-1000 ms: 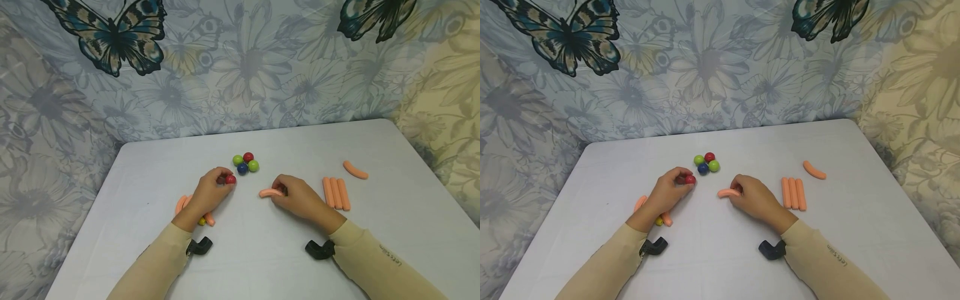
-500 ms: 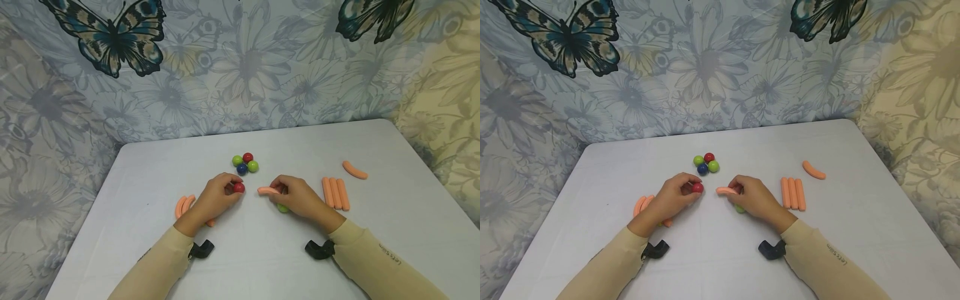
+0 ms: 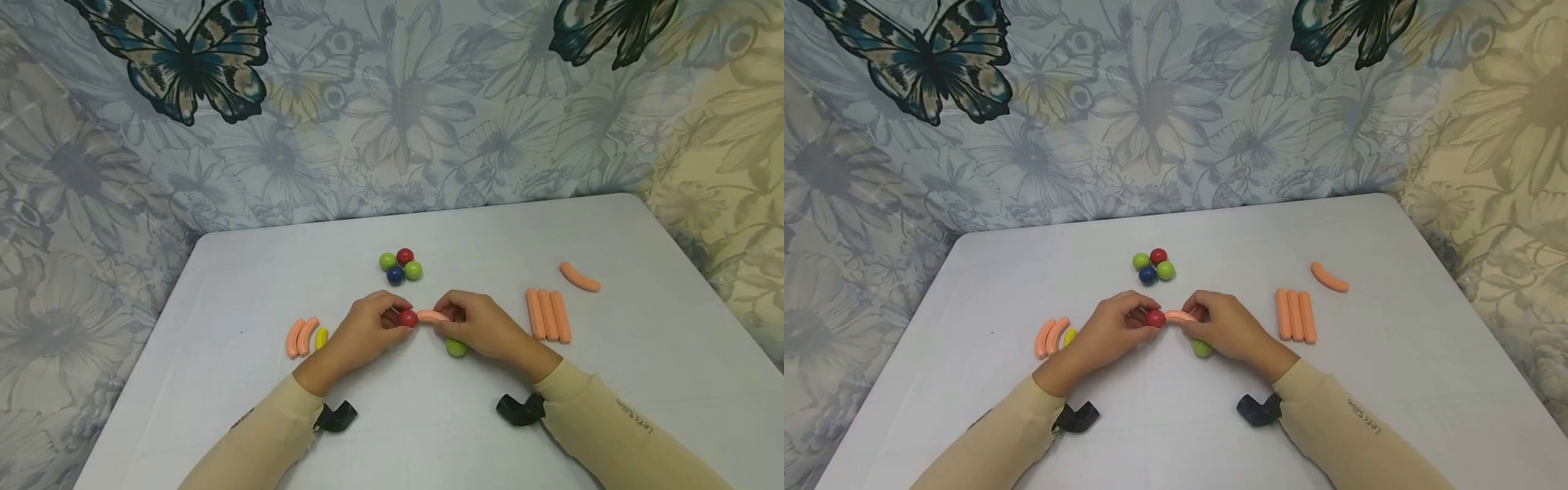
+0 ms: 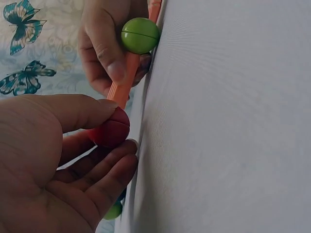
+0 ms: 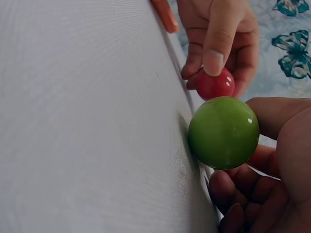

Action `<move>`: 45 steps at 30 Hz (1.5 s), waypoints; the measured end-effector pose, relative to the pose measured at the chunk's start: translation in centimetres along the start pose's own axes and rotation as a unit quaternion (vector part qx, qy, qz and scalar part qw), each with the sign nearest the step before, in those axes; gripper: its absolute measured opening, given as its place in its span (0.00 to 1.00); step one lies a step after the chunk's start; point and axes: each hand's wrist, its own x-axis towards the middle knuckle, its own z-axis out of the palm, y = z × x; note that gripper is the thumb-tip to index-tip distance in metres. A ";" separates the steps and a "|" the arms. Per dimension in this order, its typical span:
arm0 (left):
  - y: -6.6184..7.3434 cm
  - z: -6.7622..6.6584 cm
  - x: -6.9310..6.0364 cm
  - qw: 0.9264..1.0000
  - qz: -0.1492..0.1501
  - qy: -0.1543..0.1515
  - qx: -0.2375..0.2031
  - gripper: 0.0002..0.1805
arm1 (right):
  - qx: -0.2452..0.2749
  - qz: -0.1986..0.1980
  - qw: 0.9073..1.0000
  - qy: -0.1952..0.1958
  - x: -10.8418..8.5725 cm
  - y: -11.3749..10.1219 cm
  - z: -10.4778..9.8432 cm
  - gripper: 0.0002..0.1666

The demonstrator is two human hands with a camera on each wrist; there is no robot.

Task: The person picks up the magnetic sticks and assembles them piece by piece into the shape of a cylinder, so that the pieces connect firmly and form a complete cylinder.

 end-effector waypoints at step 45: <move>-1.6 -6.1 -0.5 0.961 -0.013 -0.012 -0.277 0.39 | -0.076 0.049 0.993 0.080 0.4 0.9 -0.9 0.26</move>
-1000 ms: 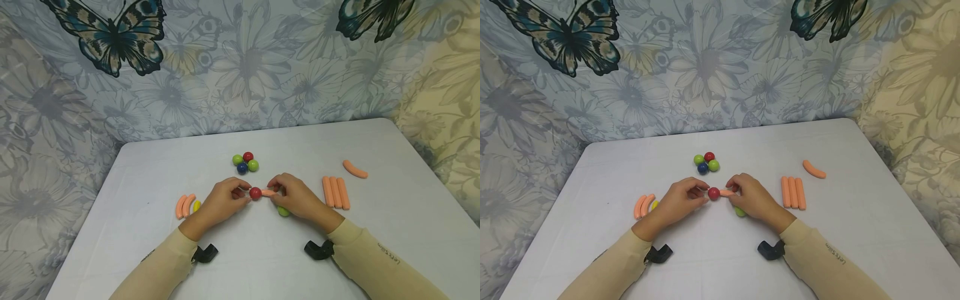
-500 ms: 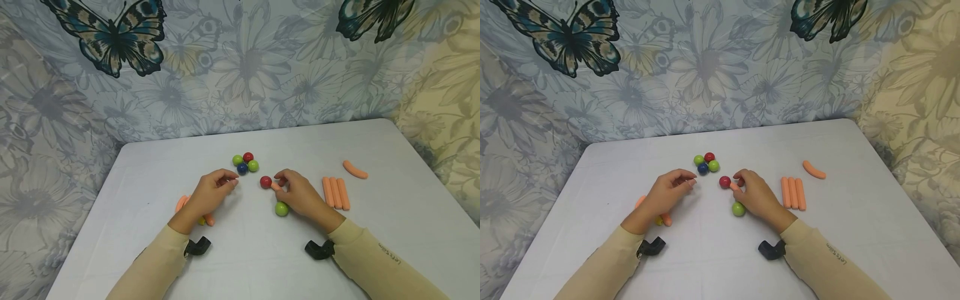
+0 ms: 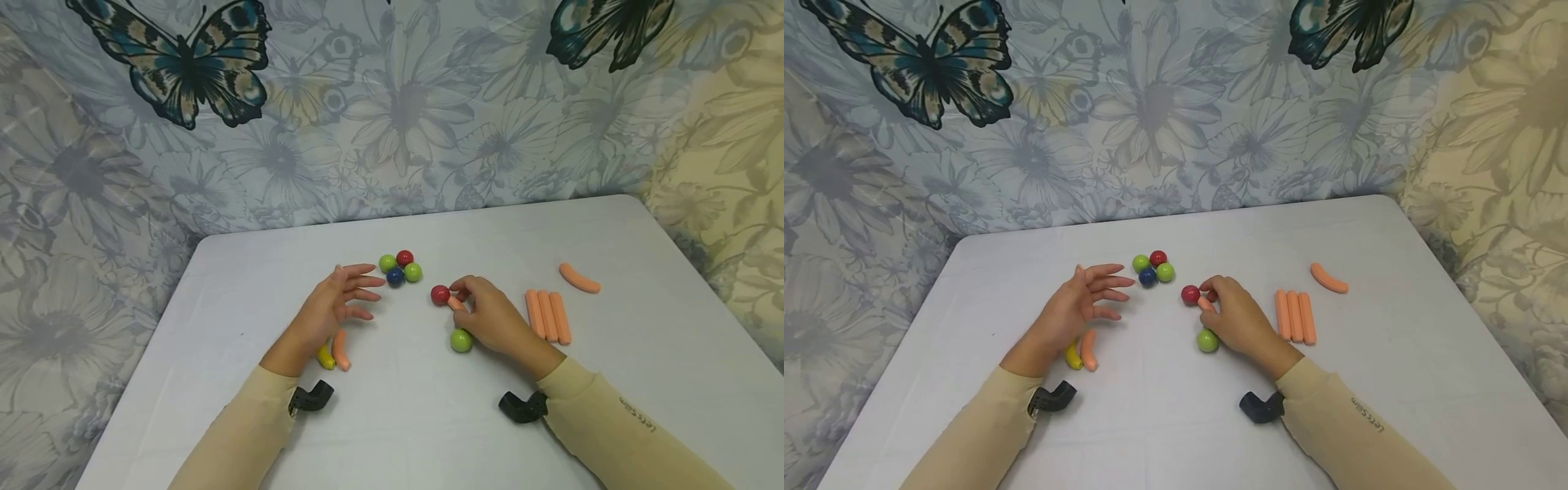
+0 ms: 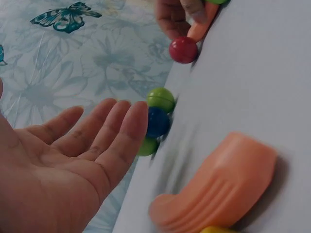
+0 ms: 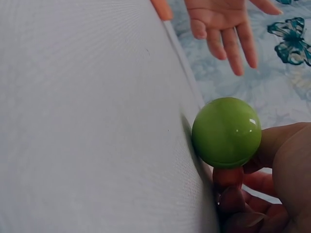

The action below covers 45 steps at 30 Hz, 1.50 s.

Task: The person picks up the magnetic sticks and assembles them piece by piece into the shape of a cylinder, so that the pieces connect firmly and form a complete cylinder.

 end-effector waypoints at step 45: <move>0.5 -1.4 -1.5 0.933 -0.182 -0.106 0.291 0.10 | 0.005 -0.035 0.999 -0.016 0.0 0.7 -0.4 0.15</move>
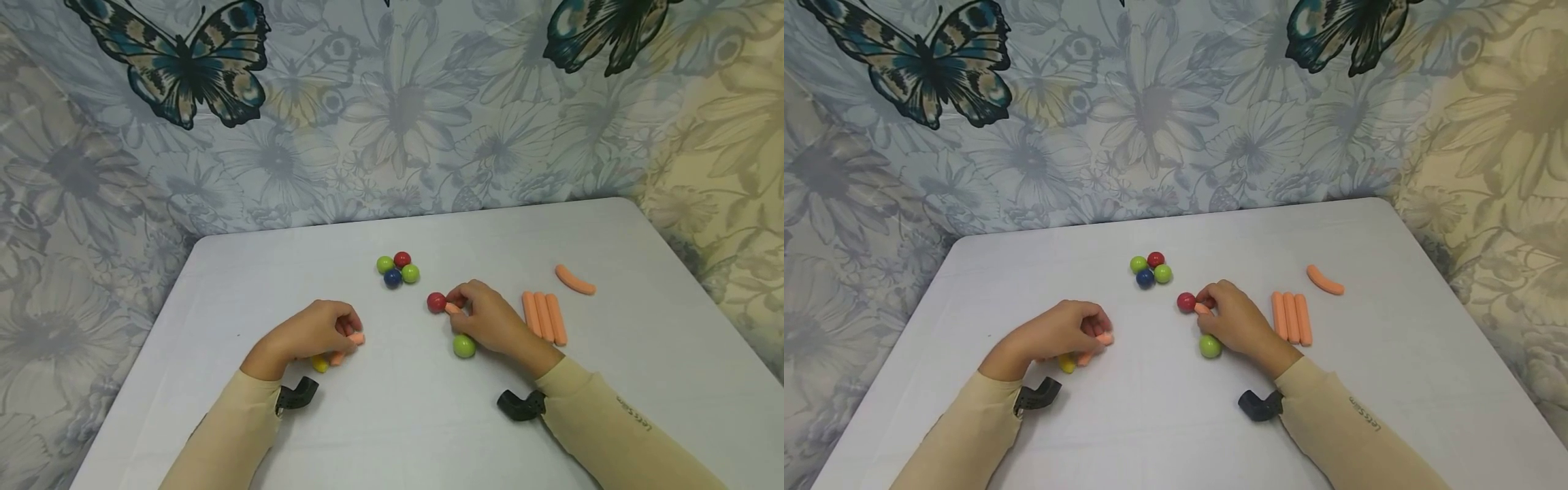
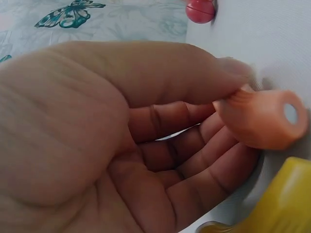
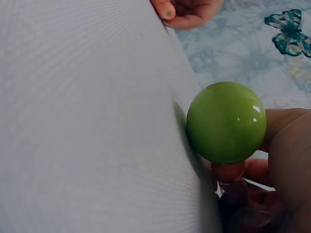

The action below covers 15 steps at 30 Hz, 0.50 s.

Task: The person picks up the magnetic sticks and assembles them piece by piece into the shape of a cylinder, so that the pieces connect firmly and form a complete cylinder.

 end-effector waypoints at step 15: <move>0.3 1.5 1.4 0.993 0.046 0.038 -0.097 0.13 | -0.006 0.007 1.000 -0.024 -0.1 -0.3 0.1 0.07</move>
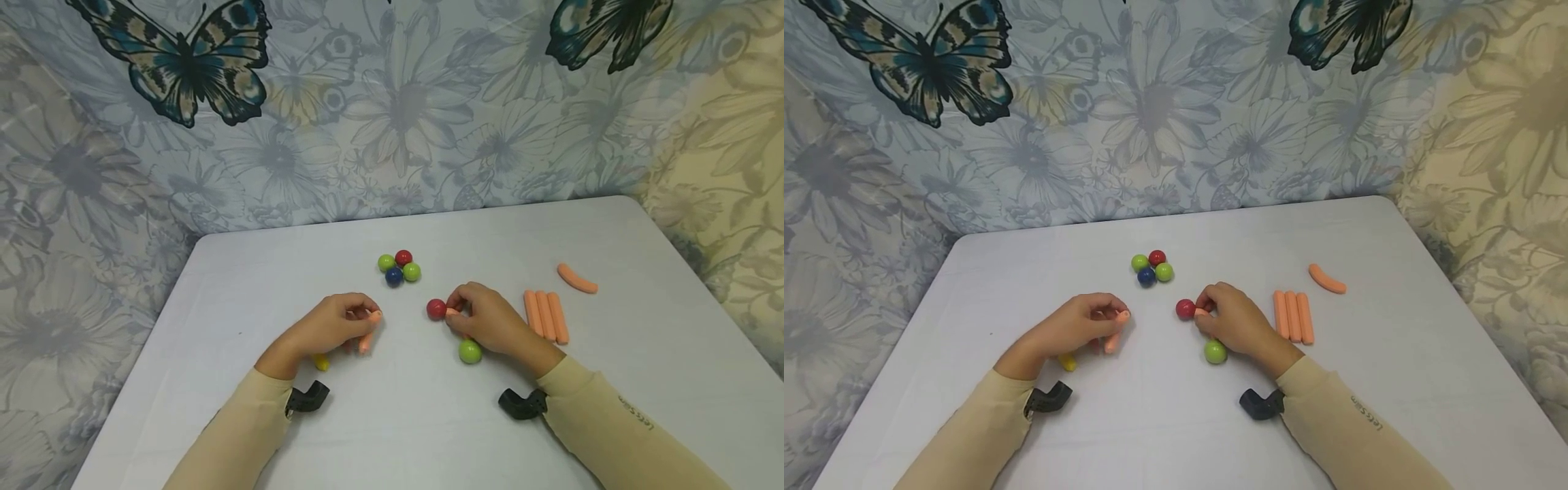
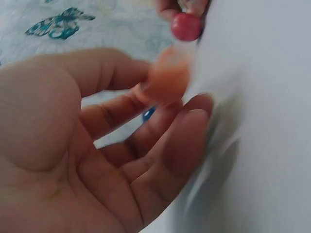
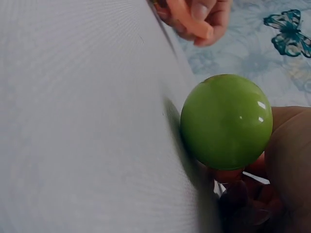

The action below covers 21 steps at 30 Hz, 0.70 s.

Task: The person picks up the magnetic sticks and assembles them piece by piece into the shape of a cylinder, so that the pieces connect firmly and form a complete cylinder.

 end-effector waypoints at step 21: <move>0.9 5.4 1.5 0.994 0.022 0.109 -0.020 0.12 | 0.034 -0.015 0.999 -0.020 -0.2 -0.8 1.0 0.07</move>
